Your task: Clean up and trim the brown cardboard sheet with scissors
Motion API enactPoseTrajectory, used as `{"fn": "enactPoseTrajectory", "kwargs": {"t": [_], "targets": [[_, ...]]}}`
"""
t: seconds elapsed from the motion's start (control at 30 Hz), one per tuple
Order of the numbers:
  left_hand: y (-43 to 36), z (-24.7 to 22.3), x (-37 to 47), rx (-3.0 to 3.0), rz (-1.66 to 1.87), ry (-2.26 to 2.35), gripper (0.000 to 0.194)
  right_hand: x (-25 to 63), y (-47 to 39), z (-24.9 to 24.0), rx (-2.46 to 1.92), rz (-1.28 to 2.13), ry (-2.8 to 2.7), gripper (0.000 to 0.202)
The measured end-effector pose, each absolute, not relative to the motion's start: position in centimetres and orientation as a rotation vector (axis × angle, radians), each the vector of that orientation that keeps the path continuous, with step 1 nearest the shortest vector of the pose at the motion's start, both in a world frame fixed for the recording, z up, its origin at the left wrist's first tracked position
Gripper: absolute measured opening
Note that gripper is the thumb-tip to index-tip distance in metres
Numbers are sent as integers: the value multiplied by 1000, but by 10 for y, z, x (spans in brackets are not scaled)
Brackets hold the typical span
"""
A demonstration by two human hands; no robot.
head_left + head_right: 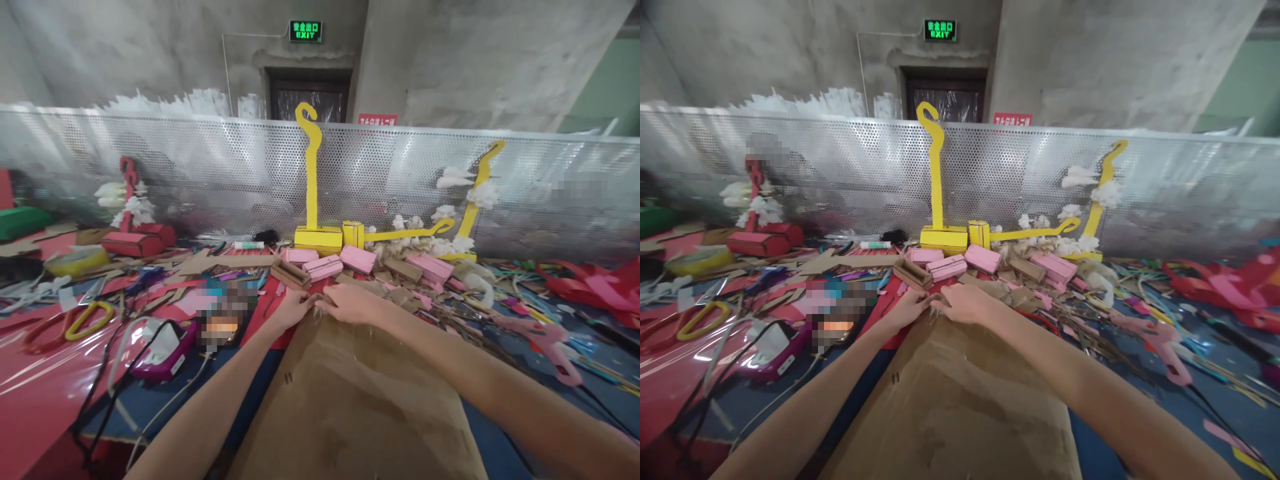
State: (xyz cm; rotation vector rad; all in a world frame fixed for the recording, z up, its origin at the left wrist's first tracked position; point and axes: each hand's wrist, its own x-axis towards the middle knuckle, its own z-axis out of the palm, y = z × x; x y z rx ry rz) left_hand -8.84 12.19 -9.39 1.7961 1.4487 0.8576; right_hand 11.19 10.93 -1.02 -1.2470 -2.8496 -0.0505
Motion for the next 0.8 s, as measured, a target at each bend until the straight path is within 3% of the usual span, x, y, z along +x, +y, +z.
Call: {"fn": "enactPoseTrajectory", "kwargs": {"t": [0.13, 0.37, 0.8], "targets": [[124, -94, -89, 1818, 839, 1453, 36, 98, 94, -13, -1374, -75, -2839, 66], [120, -97, -88, 1854, 854, 1473, 37, 80, 92, -8, -1501, 94, -2905, 38], [118, -98, -82, 1939, 937, 1562, 37, 90, 82, -24, -1377, 69, -2693, 17]]}}
